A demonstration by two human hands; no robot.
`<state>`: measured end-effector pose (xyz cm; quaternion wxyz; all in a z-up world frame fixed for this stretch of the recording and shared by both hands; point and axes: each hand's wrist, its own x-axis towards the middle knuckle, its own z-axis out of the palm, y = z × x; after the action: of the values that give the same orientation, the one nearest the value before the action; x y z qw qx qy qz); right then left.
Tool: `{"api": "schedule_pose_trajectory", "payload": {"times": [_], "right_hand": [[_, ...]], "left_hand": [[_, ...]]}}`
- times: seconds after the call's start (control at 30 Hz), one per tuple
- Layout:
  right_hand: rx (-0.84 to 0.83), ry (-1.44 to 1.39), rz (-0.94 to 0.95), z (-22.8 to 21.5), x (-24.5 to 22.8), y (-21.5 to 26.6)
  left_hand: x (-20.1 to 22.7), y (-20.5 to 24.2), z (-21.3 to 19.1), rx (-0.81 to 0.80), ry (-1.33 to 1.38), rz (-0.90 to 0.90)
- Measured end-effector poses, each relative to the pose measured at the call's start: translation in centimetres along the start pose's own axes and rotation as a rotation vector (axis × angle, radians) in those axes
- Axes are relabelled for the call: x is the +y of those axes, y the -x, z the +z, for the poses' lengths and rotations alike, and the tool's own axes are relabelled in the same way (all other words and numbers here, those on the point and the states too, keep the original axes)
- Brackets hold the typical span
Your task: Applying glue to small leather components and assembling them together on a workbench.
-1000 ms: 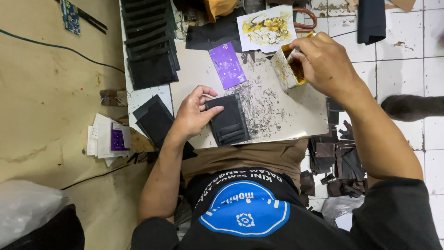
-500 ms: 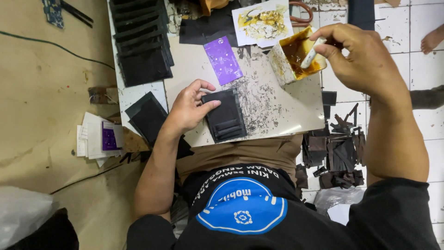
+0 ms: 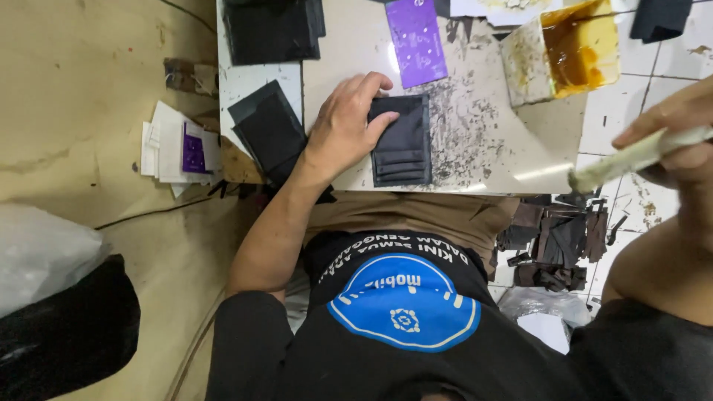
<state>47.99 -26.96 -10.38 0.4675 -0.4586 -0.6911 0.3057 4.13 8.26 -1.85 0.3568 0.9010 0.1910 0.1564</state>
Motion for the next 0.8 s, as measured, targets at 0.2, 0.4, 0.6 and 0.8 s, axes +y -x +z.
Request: {"api": "schedule_pose_trajectory", "payload": {"times": [0.2, 0.4, 0.6, 0.8], "right_hand": [[0.372, 0.229, 0.183, 13.9, -19.1, -23.1], [0.334, 0.157, 0.278, 17.1, -13.0, -24.7], [0.367, 0.152, 0.394, 18.3, -10.9, -26.0], [0.304, 0.279, 0.346, 18.8, -9.1, -27.0]], "left_hand": [[1.1, 2.1, 0.6, 0.154, -0.152, 0.206], [-0.1, 3.5, 2.1, 0.126, -0.103, 0.226], [0.5, 3.4, 1.6, 0.123, -0.11, 0.211], [0.9, 3.4, 1.1, 0.125, -0.136, 0.222]]}}
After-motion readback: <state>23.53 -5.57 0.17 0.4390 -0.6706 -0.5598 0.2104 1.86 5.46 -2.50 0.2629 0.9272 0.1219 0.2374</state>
